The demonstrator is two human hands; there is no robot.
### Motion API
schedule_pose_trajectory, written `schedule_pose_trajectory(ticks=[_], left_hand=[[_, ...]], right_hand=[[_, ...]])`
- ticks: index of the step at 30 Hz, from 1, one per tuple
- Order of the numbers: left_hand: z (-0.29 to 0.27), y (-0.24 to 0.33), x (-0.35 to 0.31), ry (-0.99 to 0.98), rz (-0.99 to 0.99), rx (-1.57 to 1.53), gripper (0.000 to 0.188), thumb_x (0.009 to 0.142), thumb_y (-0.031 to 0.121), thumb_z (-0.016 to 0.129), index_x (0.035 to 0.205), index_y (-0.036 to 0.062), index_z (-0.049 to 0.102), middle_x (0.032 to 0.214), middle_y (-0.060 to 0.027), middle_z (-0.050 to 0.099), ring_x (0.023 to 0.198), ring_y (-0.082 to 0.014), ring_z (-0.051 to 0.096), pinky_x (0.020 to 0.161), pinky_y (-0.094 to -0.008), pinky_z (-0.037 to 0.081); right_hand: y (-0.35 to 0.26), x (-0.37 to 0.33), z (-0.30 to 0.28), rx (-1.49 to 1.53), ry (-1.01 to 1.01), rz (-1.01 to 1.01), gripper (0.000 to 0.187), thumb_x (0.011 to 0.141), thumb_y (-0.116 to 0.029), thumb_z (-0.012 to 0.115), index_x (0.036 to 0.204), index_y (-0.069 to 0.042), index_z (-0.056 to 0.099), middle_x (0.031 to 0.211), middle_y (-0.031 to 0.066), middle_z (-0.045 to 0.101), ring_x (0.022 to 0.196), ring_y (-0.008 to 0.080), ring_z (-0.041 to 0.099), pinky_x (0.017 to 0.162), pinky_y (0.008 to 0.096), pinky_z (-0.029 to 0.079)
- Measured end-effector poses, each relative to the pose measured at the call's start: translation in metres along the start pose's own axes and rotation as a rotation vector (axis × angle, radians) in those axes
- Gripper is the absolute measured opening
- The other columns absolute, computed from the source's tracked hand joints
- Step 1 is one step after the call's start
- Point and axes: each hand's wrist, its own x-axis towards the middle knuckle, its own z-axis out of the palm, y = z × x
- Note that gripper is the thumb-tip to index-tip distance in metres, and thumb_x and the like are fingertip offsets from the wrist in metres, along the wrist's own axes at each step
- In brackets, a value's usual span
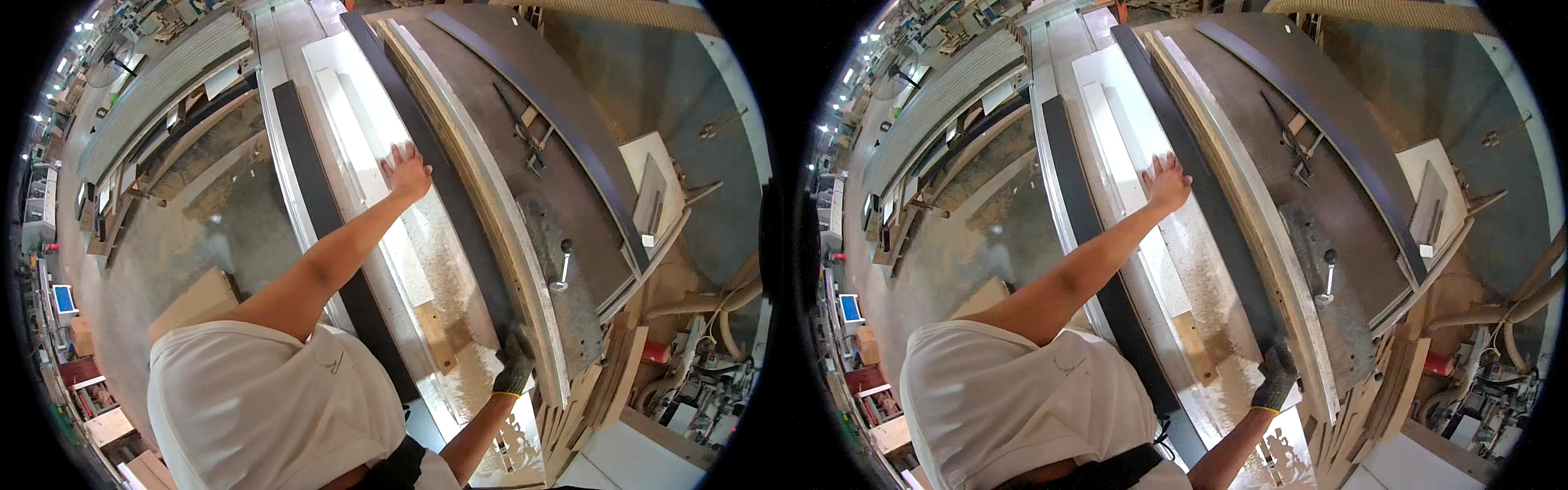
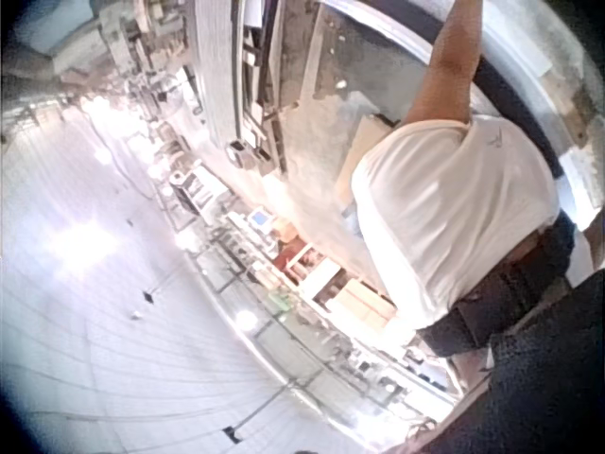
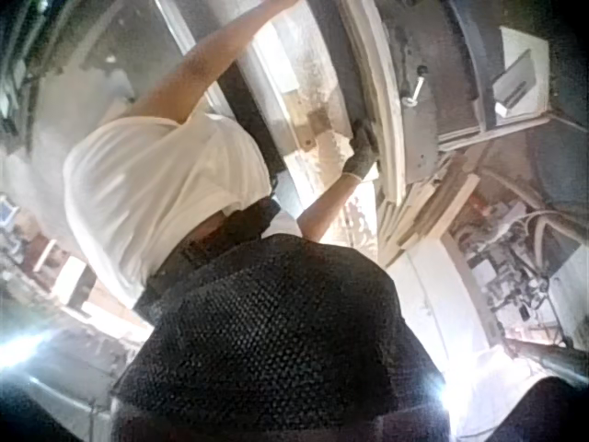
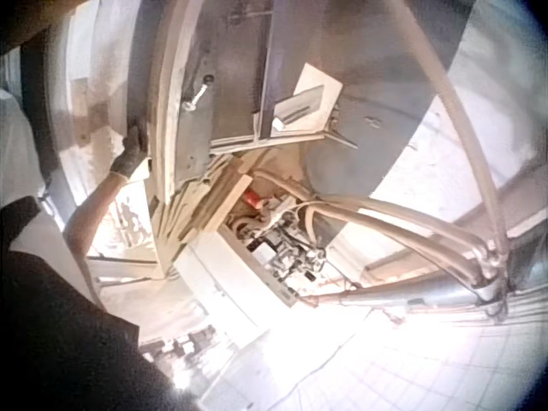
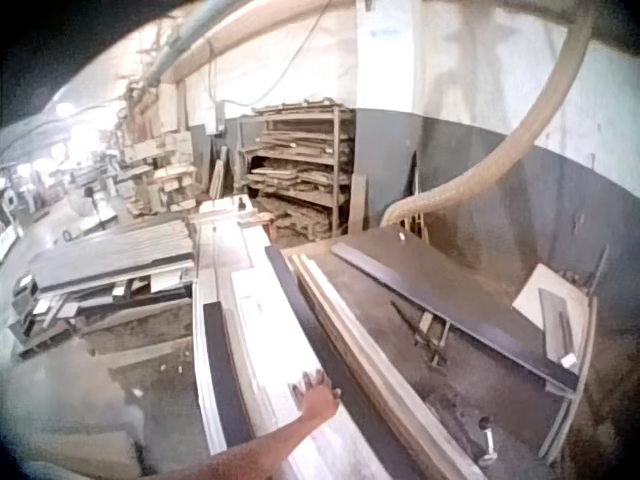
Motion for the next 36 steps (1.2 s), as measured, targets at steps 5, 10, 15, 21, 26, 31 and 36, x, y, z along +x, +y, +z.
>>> schedule_pose_trajectory(ticks=[5, 10, 15, 21, 26, 31, 36], left_hand=[[0.009, -0.015, 0.023, 0.047, 0.011, 0.010, 0.063, 0.098, 0.029, 0.057, 0.150, -0.0025, 0.042, 0.166, -0.0152, 0.022, 0.154, -0.0460, 0.007, 0.116, -0.0748, 0.013], [0.004, -0.017, 0.037, 0.064, 0.021, 0.013, 0.061, 0.097, 0.029, 0.058, 0.148, -0.0029, 0.045, 0.165, -0.0164, 0.024, 0.153, -0.0466, 0.009, 0.115, -0.0758, 0.014], [-0.001, -0.028, 0.063, 0.119, 0.027, 0.013, 0.061, 0.097, 0.030, 0.058, 0.147, -0.0029, 0.047, 0.165, -0.0162, 0.025, 0.153, -0.0470, 0.010, 0.115, -0.0754, 0.015], [-0.014, -0.043, 0.094, 0.090, 0.014, 0.036, 0.058, 0.098, 0.032, 0.056, 0.146, -0.0007, 0.049, 0.165, -0.0144, 0.025, 0.153, -0.0461, 0.009, 0.116, -0.0745, 0.015], [-0.028, -0.052, 0.117, 0.050, 0.023, 0.068, 0.060, 0.098, 0.033, 0.057, 0.145, -0.0025, 0.047, 0.165, -0.0146, 0.024, 0.152, -0.0490, 0.012, 0.110, -0.0793, 0.021], [-0.026, -0.067, 0.144, 0.111, 0.020, 0.114, 0.058, 0.099, 0.035, 0.055, 0.146, 0.0015, 0.049, 0.164, -0.0150, 0.026, 0.152, -0.0478, 0.014, 0.111, -0.0789, 0.022], [-0.034, -0.078, 0.165, 0.112, 0.020, 0.101, 0.058, 0.100, 0.035, 0.054, 0.148, 0.0028, 0.047, 0.165, -0.0152, 0.025, 0.152, -0.0477, 0.014, 0.111, -0.0787, 0.021]], right_hand=[[-0.009, -0.001, 0.018, 0.013, 0.014, -0.017, 0.039, 0.083, -0.020, 0.076, 0.118, -0.003, 0.073, 0.097, 0.0057, 0.072, 0.070, 0.0158, 0.063, 0.062, 0.0296, 0.052], [-0.020, 0.003, 0.036, 0.019, 0.030, 0.003, 0.033, 0.082, -0.017, 0.080, 0.111, -0.003, 0.075, 0.091, 0.0043, 0.070, 0.068, 0.0148, 0.061, 0.059, 0.0285, 0.048], [-0.023, 0.008, 0.059, 0.048, 0.015, -0.026, 0.029, 0.081, -0.017, 0.080, 0.105, -0.002, 0.074, 0.087, 0.0036, 0.068, 0.068, 0.0151, 0.061, 0.059, 0.0290, 0.048], [-0.042, 0.009, 0.089, 0.053, -0.008, -0.014, 0.032, 0.080, -0.018, 0.082, 0.107, -0.002, 0.073, 0.090, 0.0044, 0.069, 0.071, 0.0160, 0.063, 0.061, 0.0298, 0.051], [-0.042, 0.019, 0.110, 0.045, -0.029, -0.015, 0.036, 0.080, -0.019, 0.080, 0.111, 0.000, 0.073, 0.091, 0.0057, 0.068, 0.069, 0.0167, 0.063, 0.061, 0.0313, 0.053], [-0.044, 0.030, 0.129, 0.049, -0.007, -0.020, 0.038, 0.080, -0.018, 0.080, 0.113, 0.000, 0.072, 0.088, 0.0066, 0.067, 0.064, 0.0169, 0.062, 0.060, 0.0319, 0.054], [-0.048, 0.037, 0.151, 0.027, -0.034, -0.022, 0.041, 0.081, -0.017, 0.080, 0.117, 0.000, 0.071, 0.094, 0.0083, 0.070, 0.069, 0.0178, 0.064, 0.061, 0.0330, 0.056]])
